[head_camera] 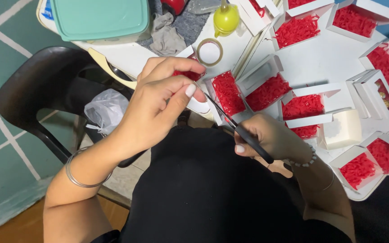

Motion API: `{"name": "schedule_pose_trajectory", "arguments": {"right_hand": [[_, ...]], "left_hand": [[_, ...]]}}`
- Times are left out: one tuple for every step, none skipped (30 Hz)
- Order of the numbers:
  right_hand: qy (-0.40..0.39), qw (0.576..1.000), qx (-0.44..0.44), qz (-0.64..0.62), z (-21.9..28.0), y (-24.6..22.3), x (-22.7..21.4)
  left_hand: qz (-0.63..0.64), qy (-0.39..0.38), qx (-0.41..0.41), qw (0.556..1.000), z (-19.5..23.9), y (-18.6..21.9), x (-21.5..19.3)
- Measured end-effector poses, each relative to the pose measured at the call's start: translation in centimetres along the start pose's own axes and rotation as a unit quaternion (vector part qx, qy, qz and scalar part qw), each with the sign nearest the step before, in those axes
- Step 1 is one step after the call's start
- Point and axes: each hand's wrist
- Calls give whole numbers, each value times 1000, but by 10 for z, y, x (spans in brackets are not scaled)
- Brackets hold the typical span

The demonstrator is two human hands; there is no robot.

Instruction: Assembling small gift boxes by taping them, adding red filler, and packing chocolates.

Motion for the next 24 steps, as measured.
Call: {"name": "schedule_pose_trajectory", "arguments": {"right_hand": [[8, 1000, -5, -9, 0, 1, 0], [5, 1000, -5, -7, 1, -1, 0], [11, 1000, 3, -8, 1, -2, 1], [17, 1000, 10, -9, 2, -3, 1], [16, 1000, 11, -9, 1, -3, 0], [9, 1000, 9, -7, 0, -3, 0], [3, 1000, 5, -5, -1, -3, 0], [3, 1000, 6, -5, -1, -3, 0], [1, 1000, -1, -5, -2, -3, 0], [0, 1000, -8, -6, -2, -3, 0], [0, 1000, -7, -6, -1, -2, 0], [-8, 1000, -7, -6, -1, -1, 1], [-15, 1000, -7, -6, -1, 0, 1], [-15, 1000, -6, -6, 0, -1, 1], [-15, 1000, 16, -7, 1, -1, 1], [-14, 999, 37, -9, 2, -2, 1], [-14, 999, 38, -8, 3, -3, 1], [-23, 1000, 13, -17, 3, -5, 1], [-32, 999, -13, -26, 4, -6, 1], [-32, 999, -12, -25, 4, -6, 2], [-29, 999, 3, -25, 5, -6, 2], [-26, 999, 17, -25, 5, -6, 3], [-26, 999, 18, -25, 7, -4, 5], [-19, 999, 24, -31, 8, -2, 6]], "left_hand": [[-6, 3, 6, 1000, 1, -1, 1], [-6, 6, 4, 1000, 2, -2, 1], [-12, 11, 11, 1000, 2, -3, 2], [-18, 17, 18, 1000, 2, -4, 3], [-18, 17, 16, 1000, 3, -4, 3], [-19, 17, 11, 1000, 4, -4, 3], [-21, 17, 8, 1000, 4, -4, 3], [-21, 18, 7, 1000, 4, -5, 4], [-24, 18, 5, 1000, 5, -6, 4], [-27, 17, 3, 999, 6, -6, 4], [-27, 17, 2, 999, 6, -7, 5], [-25, 17, 3, 1000, 7, -8, 5], [-23, 18, 4, 1000, 7, -9, 5], [-22, 17, 3, 1000, 7, -10, 6], [-24, 16, -3, 1000, 8, -11, 7], [-25, 15, -9, 1000, 8, -12, 8], [-25, 14, -9, 1000, 9, -12, 8], [-30, 14, -12, 999, 9, -11, 8], [-35, 14, -16, 999, 9, -11, 9], [-34, 14, -16, 999, 10, -12, 9], [-41, 13, -6, 999, 11, -13, 10], [-48, 12, 5, 999, 11, -15, 10], [-47, 12, 5, 999, 12, -15, 11], [-52, 17, 10, 998, 12, -16, 12]]}}
Point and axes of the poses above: each hand's wrist, its own z-axis away from the middle knuckle, its own x-axis out of the palm, y = z × x, and after that the axes turned 12 degrees about y, right-handed
